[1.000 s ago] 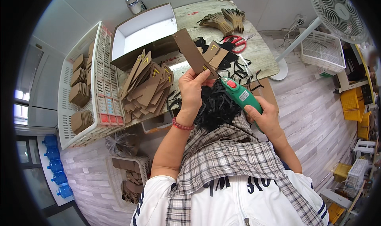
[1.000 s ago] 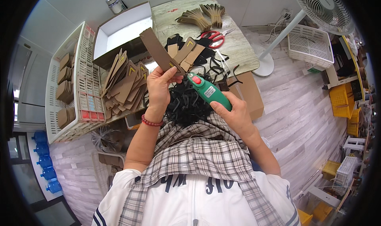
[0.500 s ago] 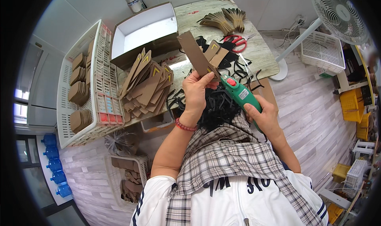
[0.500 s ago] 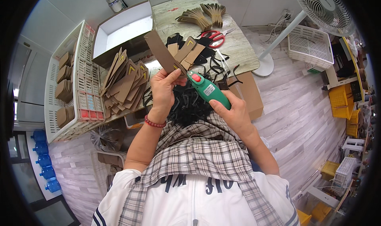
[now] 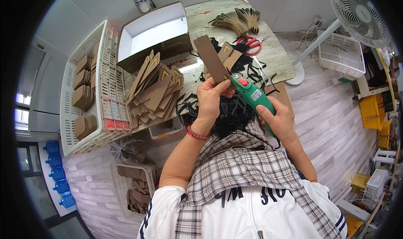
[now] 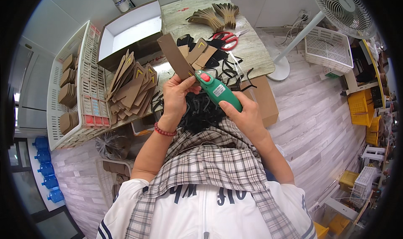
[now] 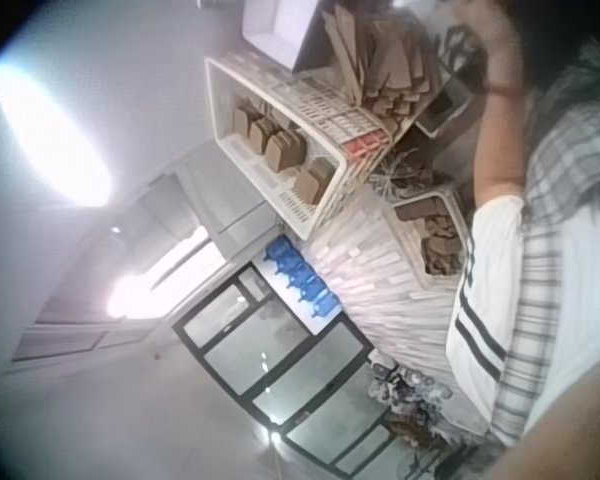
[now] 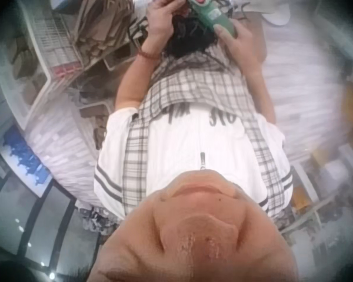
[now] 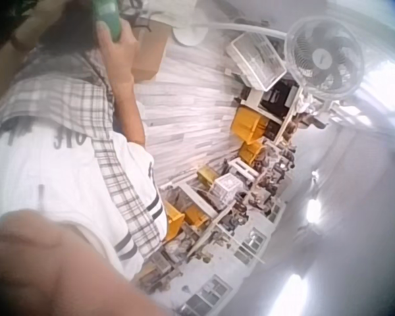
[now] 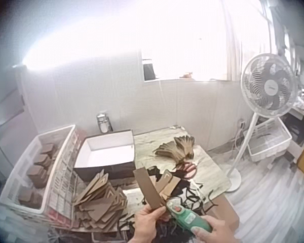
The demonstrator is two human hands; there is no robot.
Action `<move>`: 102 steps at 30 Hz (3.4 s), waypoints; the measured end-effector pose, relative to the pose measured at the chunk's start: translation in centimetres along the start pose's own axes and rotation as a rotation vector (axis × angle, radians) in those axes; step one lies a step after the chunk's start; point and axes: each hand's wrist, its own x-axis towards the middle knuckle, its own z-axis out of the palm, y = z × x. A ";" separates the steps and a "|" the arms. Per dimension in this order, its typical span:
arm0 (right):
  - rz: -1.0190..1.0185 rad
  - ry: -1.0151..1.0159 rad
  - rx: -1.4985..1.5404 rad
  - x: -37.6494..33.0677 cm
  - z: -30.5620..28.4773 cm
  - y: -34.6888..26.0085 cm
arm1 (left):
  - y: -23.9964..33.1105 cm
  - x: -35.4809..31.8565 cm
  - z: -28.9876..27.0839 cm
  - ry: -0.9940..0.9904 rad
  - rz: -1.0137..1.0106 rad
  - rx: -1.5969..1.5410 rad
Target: The person uses a green rotary cutter to trim the edges of small cardboard pieces. They hold each piece in the left hand and guide the cutter along the edges, then place the finished pieces into a white basket.
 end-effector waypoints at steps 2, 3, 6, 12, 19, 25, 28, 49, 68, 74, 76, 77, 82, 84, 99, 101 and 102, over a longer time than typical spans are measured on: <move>-0.009 0.003 0.015 0.2 0.2 0.4 | -0.2 -0.1 -0.1 -0.001 -0.006 -0.001; -0.004 0.002 0.008 0.4 0.2 0.3 | -0.3 -0.1 -0.1 -0.002 -0.009 0.000; -0.003 0.013 0.007 0.7 0.5 -0.2 | -0.4 -0.2 -0.3 0.026 0.014 -0.020; 0.025 0.081 0.046 0.4 0.1 0.4 | 3.7 1.7 -3.6 0.305 0.323 -0.175; 0.075 0.103 0.099 0.1 -0.7 2.5 | 0.4 7.1 -4.8 0.353 0.078 0.233; 0.079 0.159 0.120 0.3 -1.3 3.5 | -6.3 15.1 -0.6 0.317 0.458 1.542; 0.082 0.178 0.111 0.2 -1.7 3.5 | -7.3 17.0 -0.1 0.351 0.415 1.574; -0.021 0.125 0.089 1.7 1.3 1.2 | 1.6 5.4 1.7 0.269 0.185 -0.295; -0.032 0.125 0.135 1.4 1.0 1.4 | 0.2 3.8 2.4 0.181 0.096 -0.225; -0.026 0.121 0.182 1.3 0.7 1.2 | 0.4 3.2 2.1 0.123 0.114 -0.148; -0.030 0.113 0.182 1.3 0.6 1.2 | 0.7 3.1 1.9 0.099 0.134 -0.098; -0.033 0.109 0.181 1.3 0.5 1.2 | 1.0 3.1 1.8 0.085 0.141 -0.071; -0.056 0.099 0.158 1.0 0.4 1.1 | 2.5 3.2 1.5 0.055 0.194 0.050; -0.062 0.094 0.167 0.9 0.5 1.0 | 2.9 3.2 1.3 0.048 0.182 0.068; -0.095 0.024 0.151 0.9 0.1 0.4 | 4.7 3.5 -0.1 -0.093 0.199 0.370; -0.093 0.028 0.146 0.8 0.1 0.4 | 4.8 3.5 -0.2 -0.129 0.185 0.376; -0.099 0.033 0.157 0.9 0.1 0.5 | 4.8 3.4 -0.2 -0.147 0.177 0.379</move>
